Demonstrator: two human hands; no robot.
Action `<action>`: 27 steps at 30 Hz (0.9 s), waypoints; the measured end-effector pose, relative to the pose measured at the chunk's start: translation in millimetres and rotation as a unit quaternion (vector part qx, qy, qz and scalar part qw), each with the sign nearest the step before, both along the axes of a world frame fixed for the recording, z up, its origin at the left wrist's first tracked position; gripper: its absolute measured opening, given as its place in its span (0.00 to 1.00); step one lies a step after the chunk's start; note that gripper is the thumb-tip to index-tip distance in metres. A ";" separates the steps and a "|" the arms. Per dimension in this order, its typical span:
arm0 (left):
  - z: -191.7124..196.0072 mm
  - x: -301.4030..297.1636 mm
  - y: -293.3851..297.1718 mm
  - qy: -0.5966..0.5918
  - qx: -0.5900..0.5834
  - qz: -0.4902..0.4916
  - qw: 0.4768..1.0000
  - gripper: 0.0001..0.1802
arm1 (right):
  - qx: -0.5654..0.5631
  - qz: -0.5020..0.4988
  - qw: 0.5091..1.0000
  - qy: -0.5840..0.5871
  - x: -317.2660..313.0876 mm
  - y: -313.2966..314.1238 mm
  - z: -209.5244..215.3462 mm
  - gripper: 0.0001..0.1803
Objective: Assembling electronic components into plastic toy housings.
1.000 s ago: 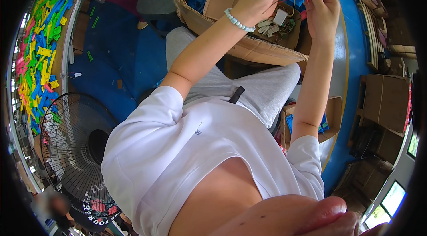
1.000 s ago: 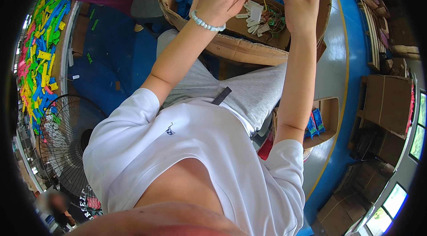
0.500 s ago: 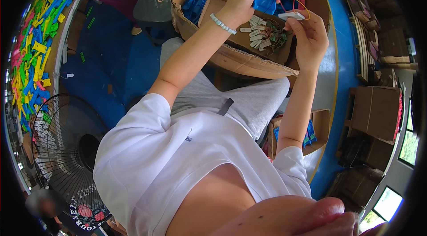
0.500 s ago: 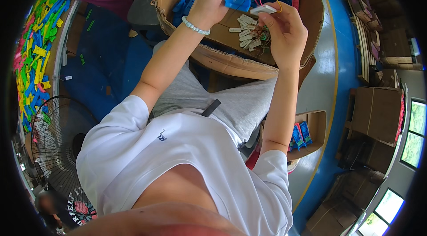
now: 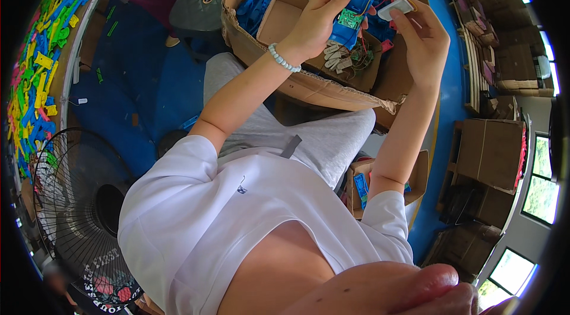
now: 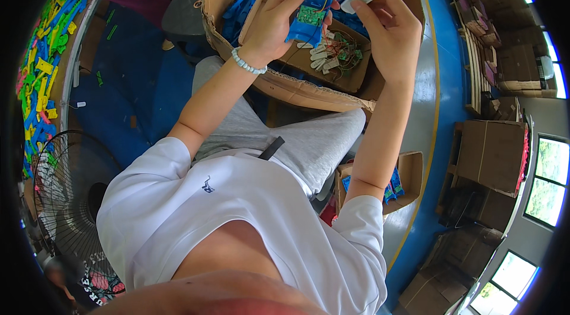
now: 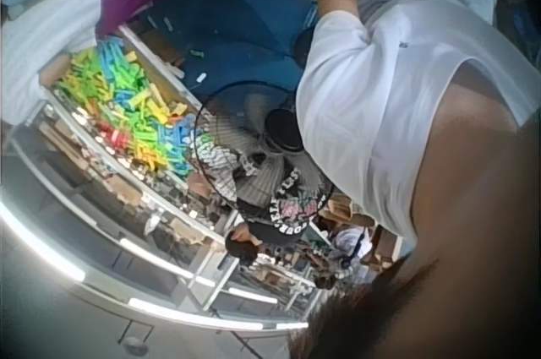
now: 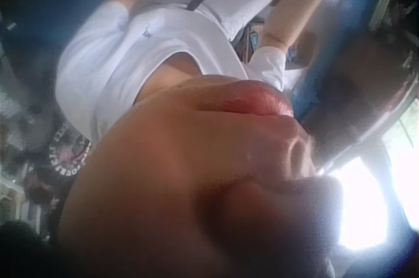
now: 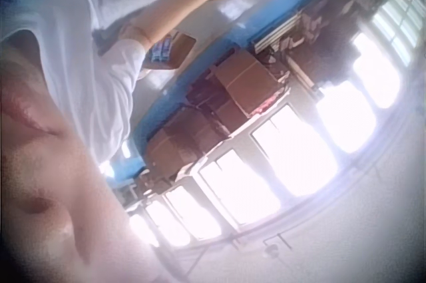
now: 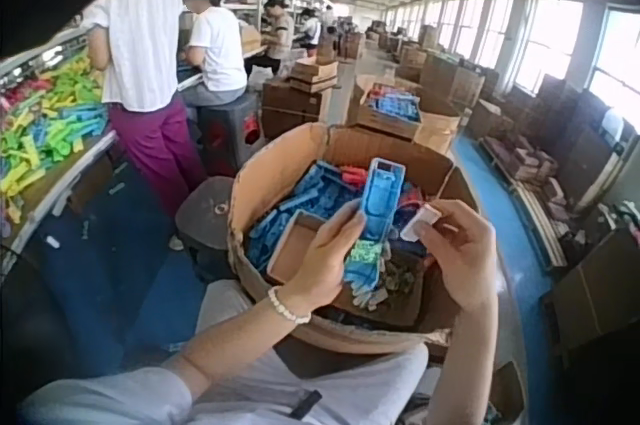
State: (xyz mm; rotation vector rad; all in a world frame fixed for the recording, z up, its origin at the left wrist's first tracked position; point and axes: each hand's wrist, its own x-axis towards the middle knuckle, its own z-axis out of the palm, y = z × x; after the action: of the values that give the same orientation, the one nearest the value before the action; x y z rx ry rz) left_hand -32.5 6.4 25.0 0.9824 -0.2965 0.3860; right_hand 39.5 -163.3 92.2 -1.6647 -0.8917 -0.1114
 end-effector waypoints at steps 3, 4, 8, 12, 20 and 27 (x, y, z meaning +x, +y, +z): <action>3.7 -0.6 -2.9 0.007 0.034 0.017 0.999 0.19 | 0.038 0.079 0.995 0.054 2.9 -11.6 8.7 0.18; 2.1 -0.1 -2.8 0.007 0.034 0.018 0.999 0.19 | 0.038 0.079 0.995 0.054 3.2 -10.3 7.5 0.18; -5.9 1.4 -2.4 0.018 0.006 0.005 1.000 0.19 | 0.071 0.095 0.991 0.063 -3.7 -2.9 8.8 0.19; -9.8 1.0 2.9 0.008 0.006 0.003 1.000 0.19 | -0.003 0.027 0.999 0.033 -2.9 -10.6 8.9 0.16; -13.5 -4.7 4.0 0.022 -0.015 -0.057 0.998 0.21 | 0.136 0.049 0.987 -0.071 -0.1 5.2 4.7 0.12; -12.7 -12.5 4.9 0.004 -0.096 -0.042 0.994 0.20 | -0.023 -0.054 0.998 -0.014 -5.3 5.4 13.2 0.11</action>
State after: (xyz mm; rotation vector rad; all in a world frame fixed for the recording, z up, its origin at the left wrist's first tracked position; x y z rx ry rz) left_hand -45.0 11.4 12.3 0.7801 -0.2866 0.3275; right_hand 34.1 -157.9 105.3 -1.7579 -0.8312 -0.1900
